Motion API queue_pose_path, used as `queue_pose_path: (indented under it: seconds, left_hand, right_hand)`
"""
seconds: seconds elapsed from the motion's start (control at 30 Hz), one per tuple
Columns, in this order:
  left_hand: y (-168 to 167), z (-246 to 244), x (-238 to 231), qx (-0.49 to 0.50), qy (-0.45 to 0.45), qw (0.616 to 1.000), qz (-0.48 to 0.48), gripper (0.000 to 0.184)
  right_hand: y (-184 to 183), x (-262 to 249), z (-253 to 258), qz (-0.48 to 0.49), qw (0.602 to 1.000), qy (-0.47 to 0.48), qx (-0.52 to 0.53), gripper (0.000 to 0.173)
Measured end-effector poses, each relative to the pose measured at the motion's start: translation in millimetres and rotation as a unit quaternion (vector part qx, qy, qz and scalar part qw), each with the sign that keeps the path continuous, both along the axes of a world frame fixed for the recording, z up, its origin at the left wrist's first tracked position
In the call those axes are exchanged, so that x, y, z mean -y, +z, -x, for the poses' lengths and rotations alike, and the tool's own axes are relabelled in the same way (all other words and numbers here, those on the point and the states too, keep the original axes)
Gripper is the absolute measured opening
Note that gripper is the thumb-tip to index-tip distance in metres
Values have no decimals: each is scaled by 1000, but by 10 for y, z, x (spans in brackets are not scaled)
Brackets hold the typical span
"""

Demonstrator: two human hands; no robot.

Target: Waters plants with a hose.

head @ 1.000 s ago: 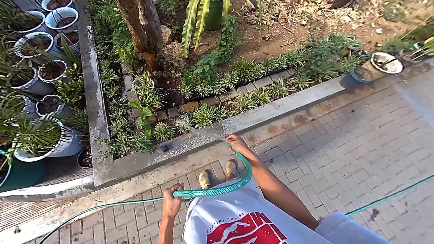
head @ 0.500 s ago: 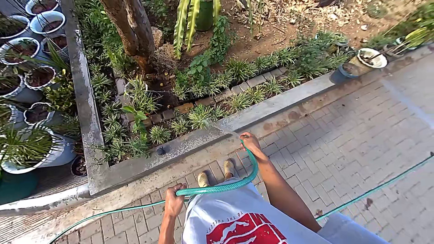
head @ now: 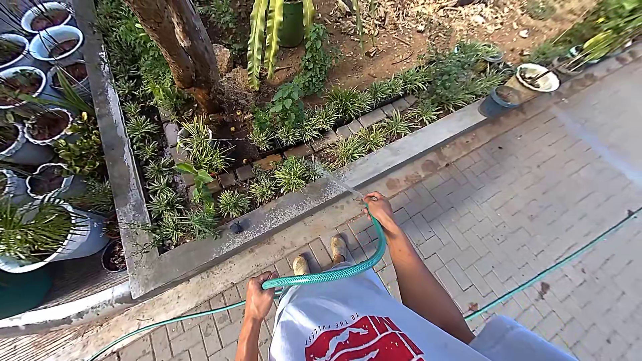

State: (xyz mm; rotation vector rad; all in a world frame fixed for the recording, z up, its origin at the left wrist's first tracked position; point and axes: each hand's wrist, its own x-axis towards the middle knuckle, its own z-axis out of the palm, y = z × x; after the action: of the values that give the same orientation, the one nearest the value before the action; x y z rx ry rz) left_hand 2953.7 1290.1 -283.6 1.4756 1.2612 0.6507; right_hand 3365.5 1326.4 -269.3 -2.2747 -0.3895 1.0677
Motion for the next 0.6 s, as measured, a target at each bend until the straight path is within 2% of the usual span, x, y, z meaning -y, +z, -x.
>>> queue_pose_path:
  seconds: [0.6]
  left_hand:
    - [-44,111,16,0,10,1000,-26,39]
  right_hand:
    - [-53,-148,241,19,998,55,-25,29]
